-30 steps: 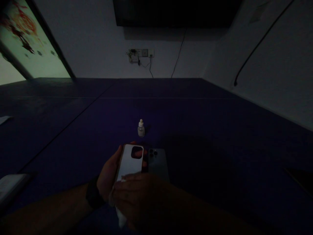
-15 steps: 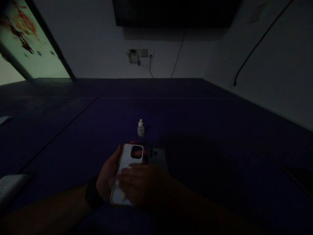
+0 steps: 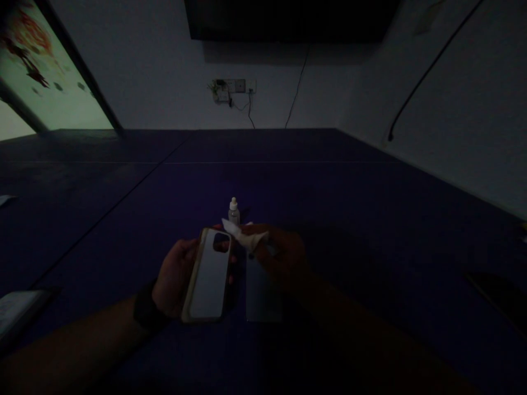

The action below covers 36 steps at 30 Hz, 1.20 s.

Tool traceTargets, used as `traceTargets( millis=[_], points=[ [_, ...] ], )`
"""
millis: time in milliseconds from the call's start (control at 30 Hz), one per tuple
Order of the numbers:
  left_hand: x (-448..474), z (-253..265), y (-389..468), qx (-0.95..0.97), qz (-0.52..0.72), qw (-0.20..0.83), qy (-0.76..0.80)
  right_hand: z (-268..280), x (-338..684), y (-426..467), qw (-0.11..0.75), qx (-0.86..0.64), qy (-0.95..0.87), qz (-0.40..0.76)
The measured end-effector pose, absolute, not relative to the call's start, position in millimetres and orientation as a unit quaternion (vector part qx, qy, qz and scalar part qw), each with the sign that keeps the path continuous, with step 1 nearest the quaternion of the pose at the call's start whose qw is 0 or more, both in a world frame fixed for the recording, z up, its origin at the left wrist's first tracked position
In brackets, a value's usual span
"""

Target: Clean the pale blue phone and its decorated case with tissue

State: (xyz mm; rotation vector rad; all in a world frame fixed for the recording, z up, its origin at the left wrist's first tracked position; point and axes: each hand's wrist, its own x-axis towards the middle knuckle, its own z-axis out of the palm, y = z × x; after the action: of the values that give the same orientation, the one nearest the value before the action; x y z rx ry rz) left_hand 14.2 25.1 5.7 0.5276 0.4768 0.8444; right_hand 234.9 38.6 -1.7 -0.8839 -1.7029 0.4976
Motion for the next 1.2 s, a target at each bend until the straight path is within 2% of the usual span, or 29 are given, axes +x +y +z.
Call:
traceTargets(
  millis=[133,267,367,433,533,800,1200],
  points=[
    [14,18,32,0.343,0.415,0.783,0.311,-12,250,62,0.57,-0.465,-0.642,0.218],
    [8,35,41,0.536,0.301,0.689,0.385,-19,256,78,0.563,-0.504,-0.617,0.22],
    [0,47,45,0.711,0.235,0.434,0.501,-23,259,84,0.551,-0.519,-0.614,0.225],
    [-2,51,46,0.755,0.177,0.262,0.575,-26,260,86,0.54,-0.523,-0.618,0.23],
    [0,46,49,0.762,0.095,0.14,0.625,-29,260,88,0.527,-0.527,-0.624,0.235],
    [14,23,49,0.78,-0.009,0.04,0.625,-34,256,89,0.502,-0.526,-0.643,0.241],
    [17,28,42,0.781,-0.033,0.03,0.623,-38,258,93,0.507,-0.527,-0.639,0.238]
  ],
)
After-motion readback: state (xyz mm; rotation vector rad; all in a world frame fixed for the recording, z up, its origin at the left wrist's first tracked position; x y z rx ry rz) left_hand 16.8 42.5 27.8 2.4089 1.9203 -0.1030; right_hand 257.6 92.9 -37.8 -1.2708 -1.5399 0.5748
